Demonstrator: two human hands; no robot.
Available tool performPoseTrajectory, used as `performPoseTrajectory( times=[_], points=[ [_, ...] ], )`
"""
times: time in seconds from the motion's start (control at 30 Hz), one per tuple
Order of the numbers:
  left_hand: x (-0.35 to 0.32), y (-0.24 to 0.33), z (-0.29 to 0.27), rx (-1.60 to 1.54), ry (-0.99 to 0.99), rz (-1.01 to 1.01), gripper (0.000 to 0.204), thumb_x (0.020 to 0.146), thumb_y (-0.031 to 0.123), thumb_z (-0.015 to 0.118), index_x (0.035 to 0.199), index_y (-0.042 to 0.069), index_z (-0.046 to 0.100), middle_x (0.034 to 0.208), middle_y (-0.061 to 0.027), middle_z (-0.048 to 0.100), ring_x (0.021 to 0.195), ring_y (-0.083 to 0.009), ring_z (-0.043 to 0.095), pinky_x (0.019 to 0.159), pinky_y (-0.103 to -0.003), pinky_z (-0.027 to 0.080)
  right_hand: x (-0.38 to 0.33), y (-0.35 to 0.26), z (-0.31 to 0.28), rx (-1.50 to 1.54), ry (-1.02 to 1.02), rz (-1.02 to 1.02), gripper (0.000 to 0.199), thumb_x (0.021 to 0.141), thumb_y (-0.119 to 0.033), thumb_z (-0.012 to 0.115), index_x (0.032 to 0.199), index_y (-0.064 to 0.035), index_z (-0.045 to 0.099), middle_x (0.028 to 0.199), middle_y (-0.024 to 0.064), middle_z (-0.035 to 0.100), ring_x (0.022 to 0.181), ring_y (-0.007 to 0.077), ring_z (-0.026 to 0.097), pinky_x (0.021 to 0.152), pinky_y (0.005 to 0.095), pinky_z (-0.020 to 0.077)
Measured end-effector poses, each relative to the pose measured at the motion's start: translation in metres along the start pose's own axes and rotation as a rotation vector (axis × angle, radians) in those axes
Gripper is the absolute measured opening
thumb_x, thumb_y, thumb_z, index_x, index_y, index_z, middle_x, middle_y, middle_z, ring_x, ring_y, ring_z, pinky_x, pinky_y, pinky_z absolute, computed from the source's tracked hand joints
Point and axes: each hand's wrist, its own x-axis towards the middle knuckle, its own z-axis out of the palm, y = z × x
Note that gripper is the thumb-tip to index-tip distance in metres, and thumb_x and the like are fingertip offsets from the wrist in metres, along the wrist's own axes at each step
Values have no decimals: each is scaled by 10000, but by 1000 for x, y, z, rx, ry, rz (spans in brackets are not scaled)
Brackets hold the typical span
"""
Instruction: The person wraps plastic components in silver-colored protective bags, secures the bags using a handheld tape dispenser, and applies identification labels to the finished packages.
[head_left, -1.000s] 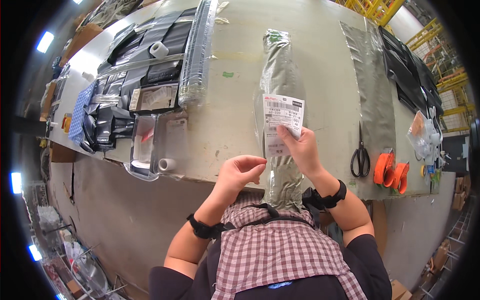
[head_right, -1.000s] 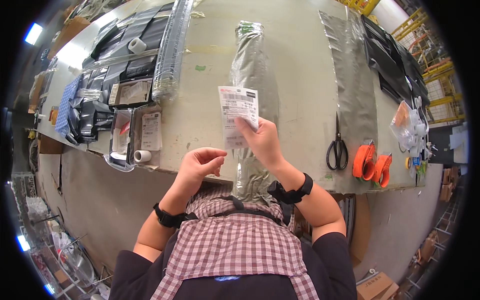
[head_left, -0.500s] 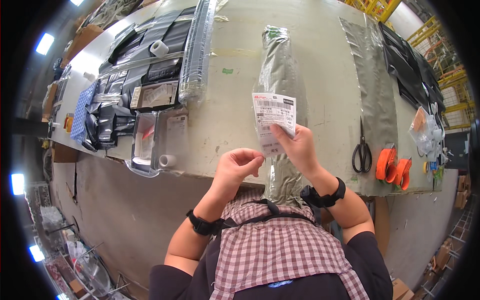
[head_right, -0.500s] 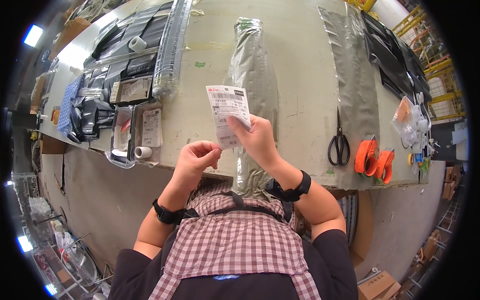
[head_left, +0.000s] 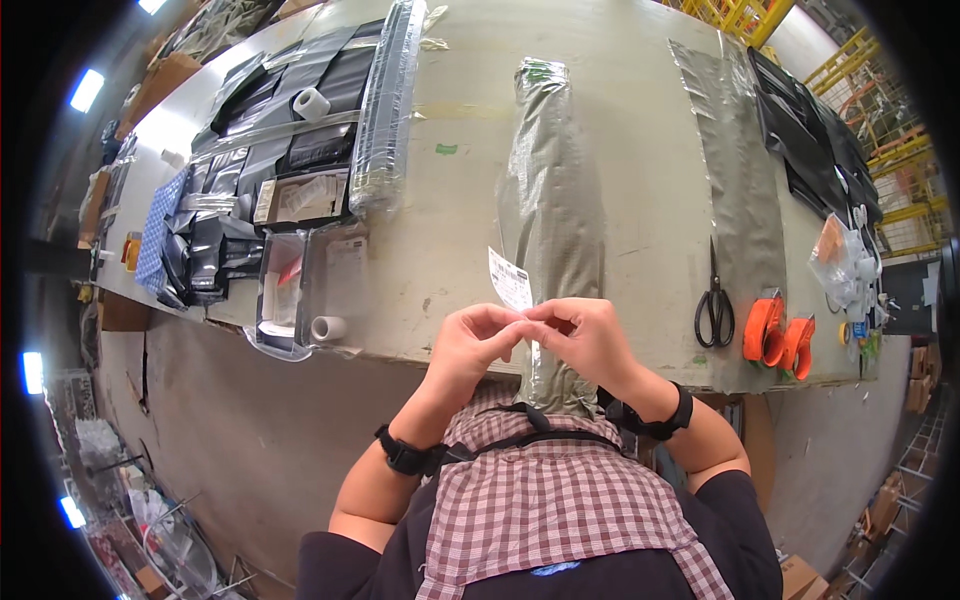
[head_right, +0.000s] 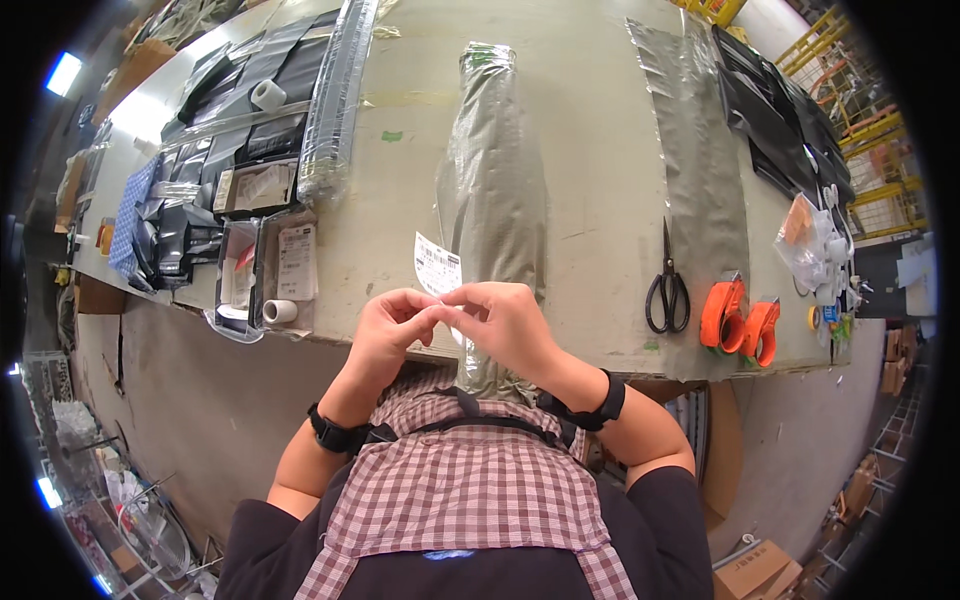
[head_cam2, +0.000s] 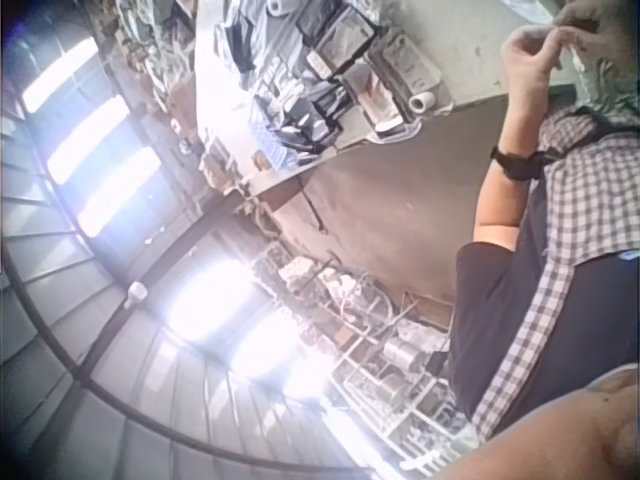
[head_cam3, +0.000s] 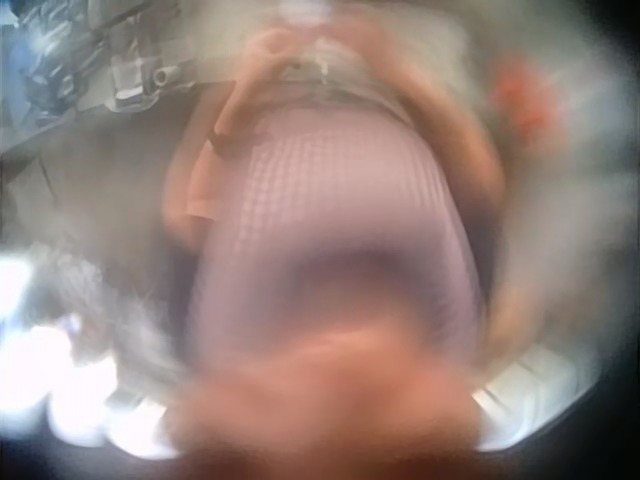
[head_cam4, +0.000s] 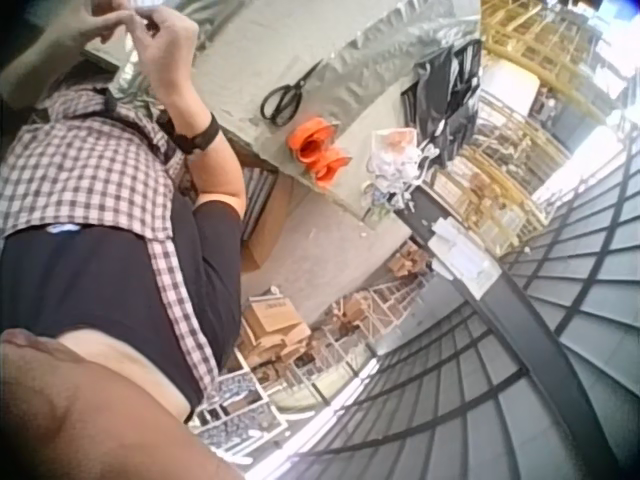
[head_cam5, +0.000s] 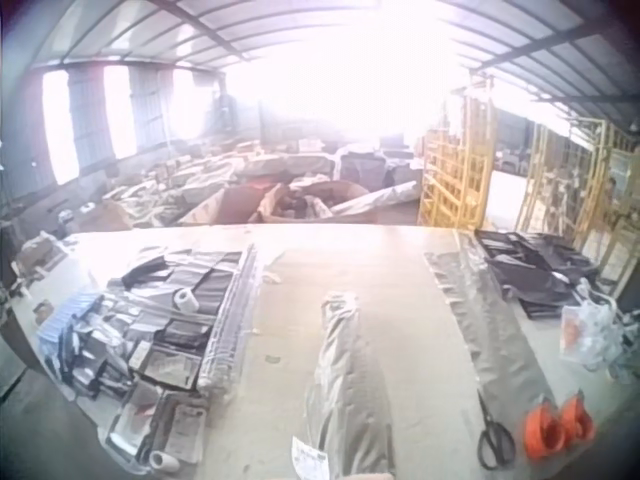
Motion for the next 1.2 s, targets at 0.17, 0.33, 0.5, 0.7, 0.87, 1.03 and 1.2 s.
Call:
performPoseTrajectory(
  times=[0.17, 0.33, 0.5, 0.7, 0.87, 1.03, 1.2],
  points=[
    [-15, -17, -22, 87, 143, 6, 116, 821, 117, 639, 855, 14, 600, 712, 11, 571, 623, -56, 506, 569, -194, 410, 7, 25, -30, 672, -109, 499, 181, 909, -180, 559, 894, -11, 620, 653, 1, 597, 518, 55, 549, 461, 191, 423],
    [-92, -69, -135, -27, 328, -333, 78, 830, 122, 562, 865, 53, 546, 678, 25, 486, 579, -60, 452, 531, -195, 381, 29, 58, -107, 655, 378, 248, 172, 941, -107, 460, 985, -13, 596, 823, 63, 638, 703, 118, 653, 563, 219, 502],
    [-234, -197, -279, 976, 432, -1194, 156, 790, 155, 542, 861, 49, 632, 735, -110, 635, 687, -186, 622, 593, -291, 492, 59, 87, -92, -942, -40, -344, 495, 755, 23, 497, 1221, -139, 539, 1252, 86, 530, 976, 273, 586, 839, 330, 493],
    [-251, -157, -314, 1480, 176, -1272, 209, 774, 213, 556, 714, 77, 704, 619, -88, 662, 610, -200, 670, 583, -311, 524, 64, 55, -74, -947, -146, -241, 442, 858, -377, 533, 1274, -234, 498, 1363, 70, 425, 1231, 281, 404, 1041, 422, 310],
    [-46, 13, -99, 1696, 78, -115, 225, 746, 263, 547, 691, 79, 665, 709, -123, 640, 683, -320, 618, 616, -424, 489, 100, 100, -34, -889, -198, -252, 512, 867, -524, 468, 1303, -255, 468, 1456, 65, 280, 1370, 269, 174, 1098, 453, 180],
    [29, -35, -20, 1254, -161, 428, 1034, 631, 386, 795, 1407, 57, 196, 1403, -264, 266, 1229, -437, 372, 1000, -433, 362, 30, 151, -6, -200, 88, -126, 847, 832, -492, 558, 1457, -146, 104, 1503, 183, -32, 1384, 369, 1, 1111, 455, 107],
    [18, -114, -25, 1032, -485, 353, 1290, 504, 523, 827, 1425, 36, 67, 1407, -388, -32, 1327, -501, 90, 1060, -512, 234, -118, 121, -4, -146, -305, -170, 997, 664, -481, 729, 1432, -104, 215, 1474, 257, 69, 1374, 409, 20, 1092, 502, 140]
  ],
)
